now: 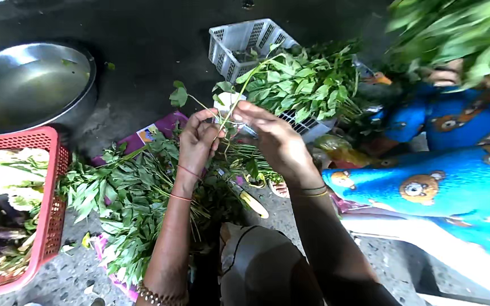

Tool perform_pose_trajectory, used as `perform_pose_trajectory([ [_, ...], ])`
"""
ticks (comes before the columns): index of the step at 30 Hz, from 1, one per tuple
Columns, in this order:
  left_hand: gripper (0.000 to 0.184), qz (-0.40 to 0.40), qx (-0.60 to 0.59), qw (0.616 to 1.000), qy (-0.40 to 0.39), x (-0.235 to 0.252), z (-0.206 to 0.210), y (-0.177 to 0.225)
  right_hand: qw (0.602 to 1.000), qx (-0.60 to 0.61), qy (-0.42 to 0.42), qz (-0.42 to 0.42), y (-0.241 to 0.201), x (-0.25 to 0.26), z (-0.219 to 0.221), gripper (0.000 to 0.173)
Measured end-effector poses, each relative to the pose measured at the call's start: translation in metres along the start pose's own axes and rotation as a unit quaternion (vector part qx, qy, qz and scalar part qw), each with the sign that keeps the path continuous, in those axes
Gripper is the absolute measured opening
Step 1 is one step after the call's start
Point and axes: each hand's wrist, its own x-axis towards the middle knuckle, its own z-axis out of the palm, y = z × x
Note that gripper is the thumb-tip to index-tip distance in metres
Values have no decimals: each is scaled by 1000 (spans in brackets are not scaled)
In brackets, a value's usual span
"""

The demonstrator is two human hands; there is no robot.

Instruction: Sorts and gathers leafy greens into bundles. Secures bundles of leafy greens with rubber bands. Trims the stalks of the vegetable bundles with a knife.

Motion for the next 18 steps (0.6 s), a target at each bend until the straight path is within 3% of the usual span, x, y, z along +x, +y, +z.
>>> perform_pose_trajectory([
  [2, 34, 15, 11, 1000, -5, 3, 0, 0, 988, -153, 21, -22, 5, 5, 6, 37],
  [5, 35, 28, 32, 999, 1, 9, 3, -2, 951, -287, 64, -99, 16, 13, 11, 17],
  [7, 37, 42, 75, 996, 13, 13, 4, -6, 914, -370, 117, -118, 14, 11, 10, 17],
  [10, 38, 65, 177, 982, 25, 15, 3, -13, 823, -508, 200, -157, 6, 10, 4, 23],
  [13, 28, 78, 230, 970, 28, 14, 4, -17, 761, -576, 232, -189, -1, 10, -10, 24],
  [15, 23, 88, 245, 965, 31, 13, 5, -17, 755, -580, 245, -186, -7, 14, -20, 25],
  [18, 21, 99, 265, 958, 37, 13, 8, -15, 796, -543, 222, -146, -17, 22, -31, 23],
])
